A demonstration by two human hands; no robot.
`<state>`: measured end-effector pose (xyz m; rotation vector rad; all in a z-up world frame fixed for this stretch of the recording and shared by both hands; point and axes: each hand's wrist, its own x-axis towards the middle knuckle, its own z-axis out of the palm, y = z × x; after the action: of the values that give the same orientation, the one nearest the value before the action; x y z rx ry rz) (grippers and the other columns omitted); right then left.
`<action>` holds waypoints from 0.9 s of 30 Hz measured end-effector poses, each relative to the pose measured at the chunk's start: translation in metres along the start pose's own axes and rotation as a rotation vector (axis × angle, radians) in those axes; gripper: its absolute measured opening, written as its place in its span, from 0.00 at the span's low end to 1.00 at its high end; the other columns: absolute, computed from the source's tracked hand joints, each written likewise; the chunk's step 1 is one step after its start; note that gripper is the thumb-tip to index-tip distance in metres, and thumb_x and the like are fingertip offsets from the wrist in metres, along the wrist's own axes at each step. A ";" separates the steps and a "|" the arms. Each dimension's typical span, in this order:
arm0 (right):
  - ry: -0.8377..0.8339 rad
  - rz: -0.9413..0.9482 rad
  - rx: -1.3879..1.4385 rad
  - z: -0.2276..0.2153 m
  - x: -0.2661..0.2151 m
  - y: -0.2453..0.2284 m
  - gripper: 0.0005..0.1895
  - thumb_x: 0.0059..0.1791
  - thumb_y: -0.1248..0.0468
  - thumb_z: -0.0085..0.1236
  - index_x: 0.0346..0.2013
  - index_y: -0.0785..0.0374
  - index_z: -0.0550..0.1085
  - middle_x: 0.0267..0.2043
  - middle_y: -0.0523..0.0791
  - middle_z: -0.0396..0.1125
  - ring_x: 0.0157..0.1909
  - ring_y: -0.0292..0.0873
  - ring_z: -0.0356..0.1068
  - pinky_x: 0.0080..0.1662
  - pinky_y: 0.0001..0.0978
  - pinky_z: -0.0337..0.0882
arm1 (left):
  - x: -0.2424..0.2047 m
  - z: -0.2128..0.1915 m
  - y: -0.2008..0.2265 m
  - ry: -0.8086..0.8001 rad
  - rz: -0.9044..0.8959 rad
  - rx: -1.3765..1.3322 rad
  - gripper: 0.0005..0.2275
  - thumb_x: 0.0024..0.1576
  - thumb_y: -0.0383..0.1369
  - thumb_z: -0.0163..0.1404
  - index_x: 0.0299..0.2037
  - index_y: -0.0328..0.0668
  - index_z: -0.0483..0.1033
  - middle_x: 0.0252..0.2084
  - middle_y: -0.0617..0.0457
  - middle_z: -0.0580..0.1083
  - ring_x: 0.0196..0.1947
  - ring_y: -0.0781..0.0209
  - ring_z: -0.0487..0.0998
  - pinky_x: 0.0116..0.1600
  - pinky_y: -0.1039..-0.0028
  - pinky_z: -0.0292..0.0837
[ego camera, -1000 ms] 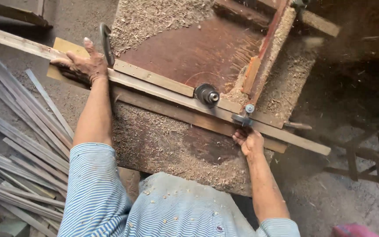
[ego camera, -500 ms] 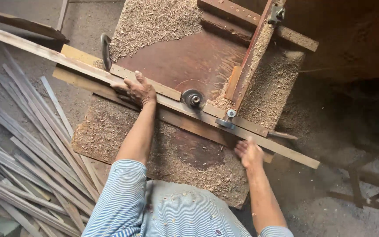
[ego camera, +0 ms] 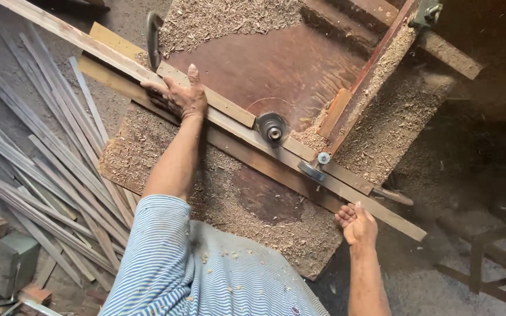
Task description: Shaping and processing thin wooden strips using a stationary router or shaper table.
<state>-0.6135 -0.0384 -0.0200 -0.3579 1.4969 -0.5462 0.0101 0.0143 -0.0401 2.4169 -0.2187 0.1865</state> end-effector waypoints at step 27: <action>-0.089 -0.077 0.054 0.111 -0.020 0.024 0.21 0.53 0.52 0.61 0.47 0.67 0.74 0.38 0.52 0.74 0.34 0.51 0.75 0.40 0.52 0.79 | 0.140 0.005 -0.066 -0.005 -0.012 0.040 0.46 0.60 0.68 0.41 0.68 0.23 0.62 0.75 0.21 0.28 0.78 0.23 0.34 0.78 0.43 0.35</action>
<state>-0.4999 -0.0197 -0.0102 -0.3941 1.3844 -0.6229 0.1611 0.0454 -0.0589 2.4580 -0.2038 0.1813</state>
